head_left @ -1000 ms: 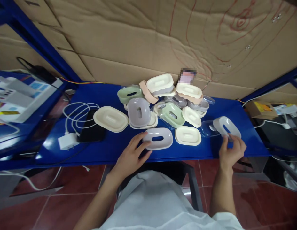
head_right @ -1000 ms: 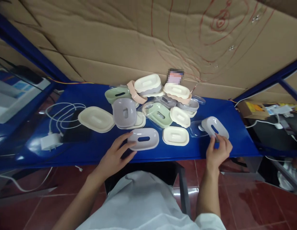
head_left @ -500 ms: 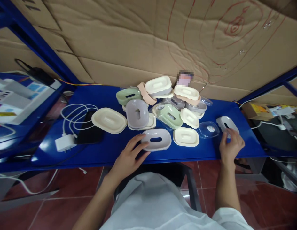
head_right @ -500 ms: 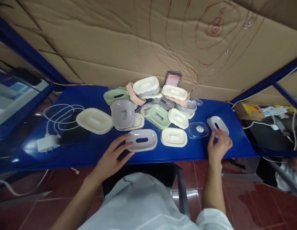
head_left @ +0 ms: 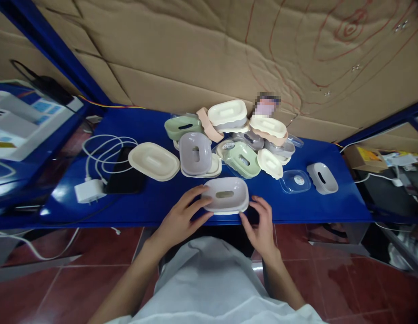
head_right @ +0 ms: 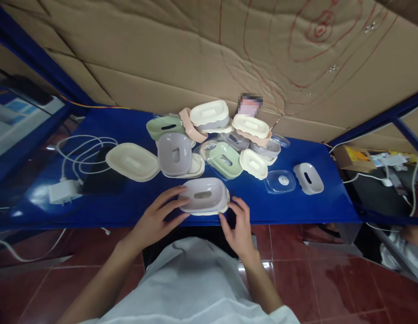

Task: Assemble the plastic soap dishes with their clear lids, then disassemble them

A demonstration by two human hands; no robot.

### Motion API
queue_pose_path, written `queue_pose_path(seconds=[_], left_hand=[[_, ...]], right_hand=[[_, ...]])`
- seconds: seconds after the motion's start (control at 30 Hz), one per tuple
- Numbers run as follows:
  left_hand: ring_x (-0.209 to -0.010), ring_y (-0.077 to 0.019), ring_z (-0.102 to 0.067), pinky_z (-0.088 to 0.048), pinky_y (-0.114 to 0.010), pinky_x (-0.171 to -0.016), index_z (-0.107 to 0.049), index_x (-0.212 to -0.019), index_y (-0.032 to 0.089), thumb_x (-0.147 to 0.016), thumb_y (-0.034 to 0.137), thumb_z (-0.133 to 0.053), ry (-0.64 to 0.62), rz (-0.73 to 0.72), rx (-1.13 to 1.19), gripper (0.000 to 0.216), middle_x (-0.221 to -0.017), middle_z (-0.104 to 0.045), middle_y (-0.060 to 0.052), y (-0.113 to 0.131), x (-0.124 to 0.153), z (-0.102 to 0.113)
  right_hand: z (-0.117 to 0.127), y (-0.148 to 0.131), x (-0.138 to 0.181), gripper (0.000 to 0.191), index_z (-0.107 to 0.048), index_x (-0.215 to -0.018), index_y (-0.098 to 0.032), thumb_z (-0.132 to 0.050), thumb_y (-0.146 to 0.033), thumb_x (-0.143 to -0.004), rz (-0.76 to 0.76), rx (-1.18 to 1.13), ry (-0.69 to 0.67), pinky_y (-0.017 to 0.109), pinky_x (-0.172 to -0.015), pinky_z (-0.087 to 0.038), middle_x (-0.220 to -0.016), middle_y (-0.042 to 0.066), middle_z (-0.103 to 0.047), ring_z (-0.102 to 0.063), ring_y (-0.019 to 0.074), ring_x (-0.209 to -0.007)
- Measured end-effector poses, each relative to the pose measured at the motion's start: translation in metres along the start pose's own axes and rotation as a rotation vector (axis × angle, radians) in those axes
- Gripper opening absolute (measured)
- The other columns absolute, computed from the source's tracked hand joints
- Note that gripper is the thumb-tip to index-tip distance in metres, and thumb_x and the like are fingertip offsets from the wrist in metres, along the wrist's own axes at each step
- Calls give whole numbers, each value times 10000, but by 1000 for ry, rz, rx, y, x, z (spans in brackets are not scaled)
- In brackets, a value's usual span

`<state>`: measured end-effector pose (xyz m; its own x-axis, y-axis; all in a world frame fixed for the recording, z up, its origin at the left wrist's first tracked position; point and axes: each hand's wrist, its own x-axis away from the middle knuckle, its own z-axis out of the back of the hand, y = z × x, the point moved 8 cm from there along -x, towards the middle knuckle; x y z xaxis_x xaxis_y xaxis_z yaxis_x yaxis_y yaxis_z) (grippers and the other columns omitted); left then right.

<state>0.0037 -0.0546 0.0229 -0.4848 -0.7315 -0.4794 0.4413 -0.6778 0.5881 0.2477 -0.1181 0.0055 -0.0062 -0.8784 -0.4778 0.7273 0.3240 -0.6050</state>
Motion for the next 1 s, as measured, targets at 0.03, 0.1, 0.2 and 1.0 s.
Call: queue_pose_path(seconds=[0.03, 0.1, 0.2, 1.0], left_hand=[[-1464, -281, -551, -508, -491, -1221, -625, -1338, 250, -1021, 233, -692, 1, 0, -5, 325, -1515, -590, -125, 0, 0, 0], [-1476, -288, -539, -506, -499, -1223, -627, -1333, 256, -1022, 235, -689, -10, 3, -9, 317, -1519, -589, -123, 0, 0, -2], [-1507, -291, -510, -496, -498, -1235, -631, -1332, 261, -1034, 237, -665, -51, 16, -15, 301, -1547, -573, -116, -2, 0, -6], [-1437, -333, -568, -562, -502, -1160, -704, -1219, 221, -937, 148, -662, -119, -29, -205, 295, -1506, -605, -121, 5, -4, -14]], right_hand=[[0, -1, -3, 634, -440, -1550, -301, -722, -246, -984, -19, -59, 62, 544, -1089, -607, -1556, 171, -474, -596, 312, -1394], [-4, -6, -10, 797, -318, -1625, -321, -761, -292, -963, -7, -107, 89, 582, -1102, -597, -1663, 194, -313, -531, 344, -1467], [-18, -17, -23, 771, -398, -1612, -336, -792, -348, -949, 99, 20, -107, 651, -1206, -489, -1720, 164, -289, -387, 396, -1576], [-29, -36, -27, 559, -581, -1521, -270, -748, -248, -987, 406, 146, -250, 604, -1238, -483, -1384, 108, -727, -585, 317, -1452]])
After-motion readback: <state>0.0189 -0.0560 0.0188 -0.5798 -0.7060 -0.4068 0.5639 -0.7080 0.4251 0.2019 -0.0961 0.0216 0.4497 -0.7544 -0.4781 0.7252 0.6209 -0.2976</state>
